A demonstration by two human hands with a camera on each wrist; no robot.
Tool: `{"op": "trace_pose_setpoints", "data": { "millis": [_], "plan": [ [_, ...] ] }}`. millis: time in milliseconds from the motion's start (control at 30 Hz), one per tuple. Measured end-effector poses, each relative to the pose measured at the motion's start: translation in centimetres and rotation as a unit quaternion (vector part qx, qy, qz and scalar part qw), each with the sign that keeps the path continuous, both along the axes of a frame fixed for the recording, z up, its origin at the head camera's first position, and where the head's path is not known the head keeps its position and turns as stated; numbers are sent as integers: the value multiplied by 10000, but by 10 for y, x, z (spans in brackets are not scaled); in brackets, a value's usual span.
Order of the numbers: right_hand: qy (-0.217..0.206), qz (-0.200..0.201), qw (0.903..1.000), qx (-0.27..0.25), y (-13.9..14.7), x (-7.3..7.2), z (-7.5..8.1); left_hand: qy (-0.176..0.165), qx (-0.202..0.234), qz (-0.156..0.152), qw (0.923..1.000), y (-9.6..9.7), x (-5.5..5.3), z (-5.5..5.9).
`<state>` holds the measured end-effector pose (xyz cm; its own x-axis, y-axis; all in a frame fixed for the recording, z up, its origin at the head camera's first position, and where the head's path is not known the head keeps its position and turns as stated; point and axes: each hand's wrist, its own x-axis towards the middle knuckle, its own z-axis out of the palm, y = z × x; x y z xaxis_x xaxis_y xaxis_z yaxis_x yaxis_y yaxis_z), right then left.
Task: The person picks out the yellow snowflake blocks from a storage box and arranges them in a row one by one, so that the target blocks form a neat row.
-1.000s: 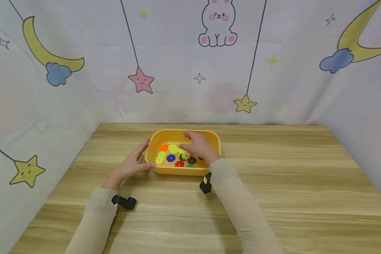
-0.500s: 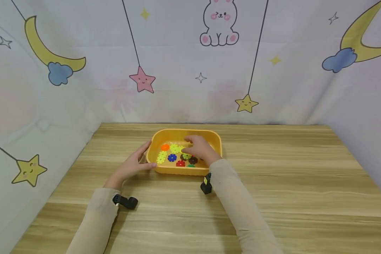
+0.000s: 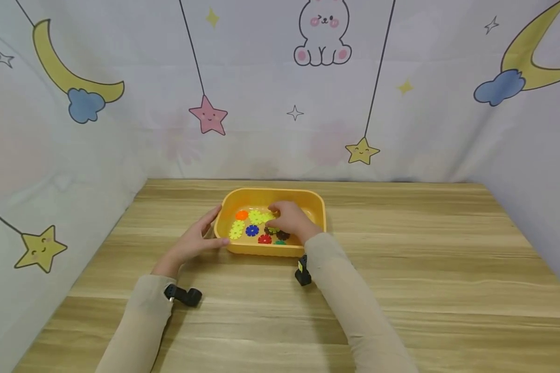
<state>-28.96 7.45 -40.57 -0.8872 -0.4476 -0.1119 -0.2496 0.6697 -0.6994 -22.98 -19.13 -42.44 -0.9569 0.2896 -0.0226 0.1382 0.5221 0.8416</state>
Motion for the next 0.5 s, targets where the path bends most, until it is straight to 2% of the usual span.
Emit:
{"op": "trace_pose_setpoints", "data": {
  "millis": [200, 500],
  "plan": [
    [19, -122, 9999, 97, -3, -1, -2, -22, 28, 44, 10000, 0, 1, 2],
    [27, -209, 9995, 234, -4, -3, -4, -32, 47, -45, 10000, 1, 2, 3]
  ]
}}
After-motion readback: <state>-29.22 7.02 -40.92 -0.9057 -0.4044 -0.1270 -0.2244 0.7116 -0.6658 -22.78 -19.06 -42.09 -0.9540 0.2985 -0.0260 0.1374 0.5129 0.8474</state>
